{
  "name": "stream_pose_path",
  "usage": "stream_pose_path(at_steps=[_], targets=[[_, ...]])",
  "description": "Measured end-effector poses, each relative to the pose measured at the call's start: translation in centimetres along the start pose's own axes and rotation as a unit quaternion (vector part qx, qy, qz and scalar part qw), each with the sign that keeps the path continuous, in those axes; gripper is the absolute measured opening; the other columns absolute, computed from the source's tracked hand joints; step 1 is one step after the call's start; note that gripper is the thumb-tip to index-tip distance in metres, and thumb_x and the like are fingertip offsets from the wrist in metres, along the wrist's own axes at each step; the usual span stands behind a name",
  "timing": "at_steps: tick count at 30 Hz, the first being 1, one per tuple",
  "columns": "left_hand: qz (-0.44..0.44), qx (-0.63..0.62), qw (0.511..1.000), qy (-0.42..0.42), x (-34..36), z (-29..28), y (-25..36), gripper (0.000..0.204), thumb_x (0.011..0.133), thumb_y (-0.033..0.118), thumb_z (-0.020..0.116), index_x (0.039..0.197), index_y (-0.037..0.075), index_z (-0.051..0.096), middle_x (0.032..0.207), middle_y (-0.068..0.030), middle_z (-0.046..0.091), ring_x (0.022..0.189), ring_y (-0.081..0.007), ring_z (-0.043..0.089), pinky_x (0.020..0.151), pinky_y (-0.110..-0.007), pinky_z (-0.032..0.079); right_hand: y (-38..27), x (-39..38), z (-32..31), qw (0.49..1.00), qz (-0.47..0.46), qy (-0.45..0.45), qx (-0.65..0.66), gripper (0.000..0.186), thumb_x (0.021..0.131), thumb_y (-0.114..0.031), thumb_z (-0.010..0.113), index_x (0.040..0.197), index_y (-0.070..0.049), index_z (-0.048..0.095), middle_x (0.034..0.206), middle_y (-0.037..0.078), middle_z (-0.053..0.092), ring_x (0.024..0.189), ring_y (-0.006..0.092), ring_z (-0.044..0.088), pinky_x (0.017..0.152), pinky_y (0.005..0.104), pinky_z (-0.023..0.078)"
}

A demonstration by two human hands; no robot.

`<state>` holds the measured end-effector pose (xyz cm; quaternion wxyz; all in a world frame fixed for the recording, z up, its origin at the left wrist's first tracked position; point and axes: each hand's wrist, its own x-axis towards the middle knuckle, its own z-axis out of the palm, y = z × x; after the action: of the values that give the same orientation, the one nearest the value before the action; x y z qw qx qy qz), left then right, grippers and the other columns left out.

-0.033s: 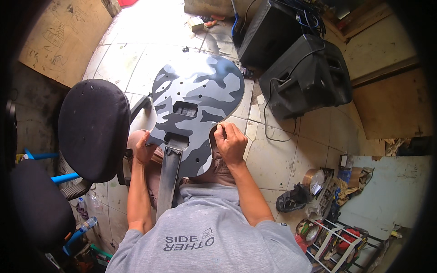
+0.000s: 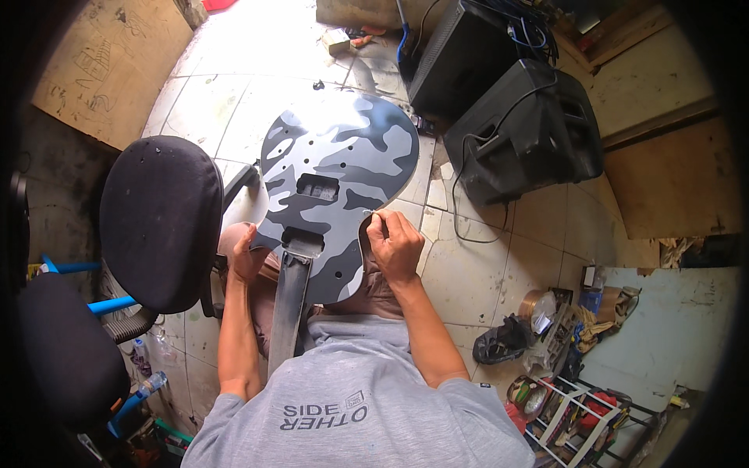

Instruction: The person works on the body of an electric guitar, handling a small component and checking the surface of the instrument by hand.

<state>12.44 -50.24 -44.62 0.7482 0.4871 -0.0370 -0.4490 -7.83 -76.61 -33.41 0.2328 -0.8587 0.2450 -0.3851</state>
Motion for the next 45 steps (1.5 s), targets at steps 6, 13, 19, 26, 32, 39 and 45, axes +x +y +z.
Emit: stream_pose_path(at_steps=[6,13,19,26,32,39,45], targets=[[-0.005,-0.014,1.0,-0.018,-0.1,-0.5,-0.2,0.061,0.105,0.047,0.055,0.147,0.003,0.059,0.137,-0.0085,0.066,0.127,-0.023,0.059,0.111,-0.042,0.042,-1.1,-0.6,-0.6,0.998,-0.018,-0.049,0.029,0.004,0.089,-0.007,0.072,0.09,-0.005,0.069,0.077,0.01,0.068,0.066,0.0297,0.069,0.06,0.0397,0.054],[0.007,0.004,1.0,-0.019,0.0,0.1,0.1,0.061,0.104,0.048,0.055,0.147,0.005,0.06,0.136,-0.0072,0.066,0.125,-0.022,0.059,0.108,-0.04,0.043,0.0,0.4,-0.2,0.999,-0.02,0.008,-0.04,0.005,0.088,-0.006,0.073,0.09,-0.005,0.068,0.076,0.01,0.068,0.067,0.0308,0.069,0.059,0.0414,0.054],[-0.011,0.003,1.0,0.004,-0.2,-0.1,0.3,0.062,0.104,0.049,0.056,0.147,0.005,0.06,0.135,-0.0072,0.066,0.125,-0.022,0.059,0.109,-0.041,0.043,0.3,0.2,-0.4,0.999,-0.019,0.005,-0.041,0.005,0.088,-0.007,0.073,0.088,-0.006,0.068,0.076,0.01,0.067,0.066,0.0313,0.068,0.058,0.0413,0.053],[-0.006,-0.023,0.999,-0.025,-0.3,0.1,0.8,0.063,0.104,0.048,0.056,0.148,0.003,0.058,0.136,-0.0084,0.066,0.125,-0.022,0.059,0.108,-0.041,0.044,-0.5,-0.2,0.0,0.999,-0.027,-0.002,-0.037,0.004,0.088,-0.006,0.072,0.087,-0.006,0.068,0.075,0.01,0.067,0.065,0.0307,0.068,0.058,0.0412,0.053],[0.0,-0.014,0.998,-0.064,-0.2,0.6,1.4,0.069,0.104,0.049,0.053,0.155,0.002,0.05,0.144,-0.0101,0.061,0.132,-0.0238,0.055,0.113,-0.042,0.041,1.7,1.3,-0.2,0.997,-0.01,0.051,-0.052,0.005,0.089,-0.008,0.071,0.086,-0.006,0.067,0.075,0.01,0.068,0.064,0.0316,0.068,0.059,0.0423,0.054],[0.019,0.004,0.998,-0.059,-0.4,1.3,1.4,0.077,0.103,0.05,0.052,0.162,0.002,0.039,0.154,-0.0134,0.052,0.138,-0.0269,0.051,0.116,-0.045,0.039,-0.4,-0.6,-0.1,0.999,-0.017,-0.019,-0.022,0.005,0.09,-0.008,0.071,0.087,-0.006,0.068,0.074,0.011,0.066,0.067,0.0312,0.068,0.06,0.0418,0.053],[0.024,0.036,0.998,-0.047,-1.0,2.4,2.4,0.076,0.102,0.051,0.053,0.16,0.003,0.042,0.151,-0.0123,0.053,0.135,-0.0253,0.053,0.113,-0.044,0.041,2.7,2.1,-0.9,0.996,0.015,0.027,-0.085,0.004,0.092,-0.01,0.07,0.091,-0.006,0.069,0.079,0.01,0.07,0.068,0.03,0.07,0.061,0.0413,0.054]])
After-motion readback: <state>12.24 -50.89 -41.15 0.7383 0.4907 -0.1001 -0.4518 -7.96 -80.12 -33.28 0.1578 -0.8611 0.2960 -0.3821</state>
